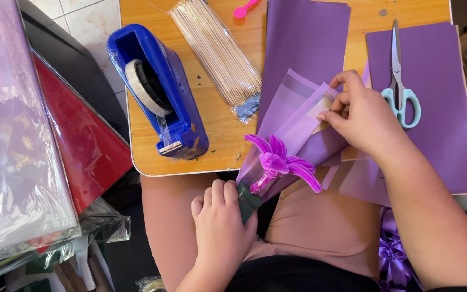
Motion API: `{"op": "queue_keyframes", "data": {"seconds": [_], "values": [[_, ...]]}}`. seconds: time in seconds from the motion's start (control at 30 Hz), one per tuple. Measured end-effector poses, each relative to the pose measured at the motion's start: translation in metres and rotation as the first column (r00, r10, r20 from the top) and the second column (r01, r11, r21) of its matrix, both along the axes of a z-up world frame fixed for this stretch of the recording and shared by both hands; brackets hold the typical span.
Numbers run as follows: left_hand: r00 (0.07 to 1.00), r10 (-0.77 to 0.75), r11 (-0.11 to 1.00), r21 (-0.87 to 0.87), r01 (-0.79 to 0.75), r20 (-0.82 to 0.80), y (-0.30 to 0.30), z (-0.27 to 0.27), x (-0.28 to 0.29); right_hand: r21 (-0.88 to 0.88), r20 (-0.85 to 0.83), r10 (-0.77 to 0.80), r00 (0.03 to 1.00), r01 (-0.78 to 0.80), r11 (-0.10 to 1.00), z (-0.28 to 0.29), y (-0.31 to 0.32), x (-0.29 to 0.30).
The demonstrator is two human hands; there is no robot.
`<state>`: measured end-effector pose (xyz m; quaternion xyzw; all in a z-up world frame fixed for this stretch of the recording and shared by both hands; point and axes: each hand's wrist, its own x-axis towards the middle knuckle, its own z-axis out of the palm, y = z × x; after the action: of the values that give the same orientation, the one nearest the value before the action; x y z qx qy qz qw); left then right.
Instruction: The person cuts purple and gold wrapping paper with scissors, folds the sheets, and wraps a single purple artificial flower mounted on a green foam block. They secure the wrapped flower with clear tape and adjust the layers to form a small bouquet.
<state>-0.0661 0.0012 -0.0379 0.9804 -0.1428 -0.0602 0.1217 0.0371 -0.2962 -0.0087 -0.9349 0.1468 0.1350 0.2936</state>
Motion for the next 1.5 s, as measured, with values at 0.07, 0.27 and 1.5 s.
{"op": "queue_keyframes", "data": {"seconds": [0.07,0.27,1.5], "values": [[1.0,0.003,1.0,-0.002,-0.003,-0.003,0.0,0.0,0.0,-0.015,0.016,0.007,1.0,-0.006,1.0,-0.002,0.001,-0.002],[1.0,0.01,1.0,0.001,-0.01,-0.019,0.0,-0.001,0.0,-0.083,0.064,0.004,0.998,0.001,0.997,-0.003,0.003,-0.01],[0.988,0.156,0.925,-0.348,-0.151,-0.015,-0.005,-0.02,0.0,0.853,0.287,-0.691,0.663,0.152,0.5,-0.002,-0.026,-0.056]]}}
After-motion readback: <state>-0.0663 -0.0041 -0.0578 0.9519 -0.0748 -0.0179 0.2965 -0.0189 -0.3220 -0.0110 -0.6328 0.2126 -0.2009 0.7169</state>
